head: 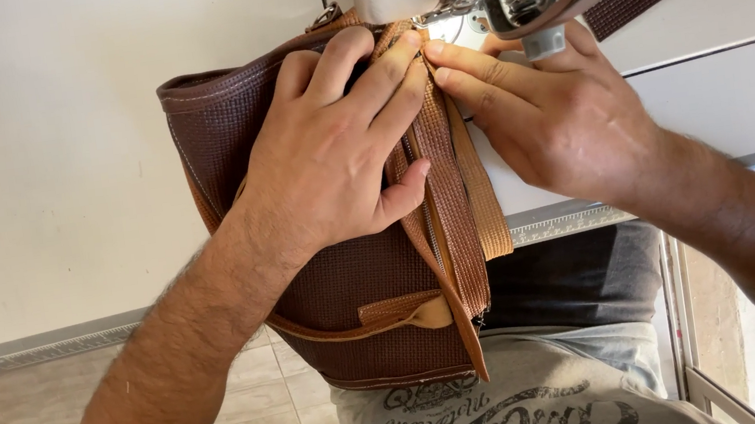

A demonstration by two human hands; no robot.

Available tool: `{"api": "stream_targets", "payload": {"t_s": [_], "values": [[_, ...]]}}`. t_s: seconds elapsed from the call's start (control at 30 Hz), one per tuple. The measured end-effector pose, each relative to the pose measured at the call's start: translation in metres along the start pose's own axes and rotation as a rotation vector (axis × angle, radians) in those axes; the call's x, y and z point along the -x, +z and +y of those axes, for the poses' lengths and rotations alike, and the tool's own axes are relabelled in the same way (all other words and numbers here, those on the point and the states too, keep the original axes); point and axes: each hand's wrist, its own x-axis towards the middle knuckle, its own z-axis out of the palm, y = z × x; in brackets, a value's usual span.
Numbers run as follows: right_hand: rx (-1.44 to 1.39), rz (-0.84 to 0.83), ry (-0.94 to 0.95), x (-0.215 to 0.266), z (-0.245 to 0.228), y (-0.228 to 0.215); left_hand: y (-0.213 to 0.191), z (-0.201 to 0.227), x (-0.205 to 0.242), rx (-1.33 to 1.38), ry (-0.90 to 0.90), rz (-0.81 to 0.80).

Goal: Marking and cutting leather pieces and then sewing a zipper onto a leather bag using an industrial sewing machine.

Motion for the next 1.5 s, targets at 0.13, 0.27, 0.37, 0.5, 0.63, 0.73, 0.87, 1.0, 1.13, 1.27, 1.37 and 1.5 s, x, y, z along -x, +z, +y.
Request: {"api": "stream_targets", "payload": {"t_s": [0.13, 0.27, 0.37, 0.5, 0.63, 0.73, 0.87, 1.0, 1.13, 1.27, 1.37, 1.5], "values": [[-0.177, -0.084, 0.049, -0.002, 0.002, -0.001, 0.002, 0.002, 0.000, 0.018, -0.006, 0.020], [-0.121, -0.099, 0.068, -0.006, -0.001, 0.001, 0.003, 0.002, 0.003, 0.015, -0.013, 0.020], [-0.013, -0.046, 0.071, -0.003, -0.005, 0.007, 0.006, 0.004, 0.004, -0.020, -0.028, 0.049], [0.022, -0.057, 0.067, -0.004, -0.006, 0.007, 0.006, -0.002, 0.006, 0.001, -0.020, 0.089], [0.055, -0.075, 0.063, -0.008, -0.006, 0.004, 0.010, -0.005, 0.009, 0.052, -0.050, 0.044], [0.076, -0.077, 0.066, -0.008, -0.007, 0.006, 0.006, -0.003, 0.005, 0.016, -0.086, 0.025], [0.136, -0.078, 0.066, -0.004, -0.008, 0.006, 0.000, 0.005, -0.003, 0.037, -0.144, 0.015], [0.120, -0.032, 0.039, -0.006, -0.008, 0.003, 0.003, 0.010, -0.008, 0.066, -0.176, 0.055], [0.095, -0.056, 0.026, -0.004, -0.008, 0.003, 0.003, 0.011, -0.011, 0.099, -0.193, 0.060], [0.154, -0.088, 0.033, 0.002, -0.008, 0.003, 0.004, 0.009, -0.012, 0.133, -0.187, 0.063], [0.159, -0.056, -0.041, -0.002, -0.009, -0.010, 0.003, 0.009, -0.012, 0.118, -0.188, 0.029], [-0.032, -0.073, -0.186, -0.001, -0.007, -0.072, 0.004, 0.010, -0.011, 0.110, -0.201, 0.013]]}}
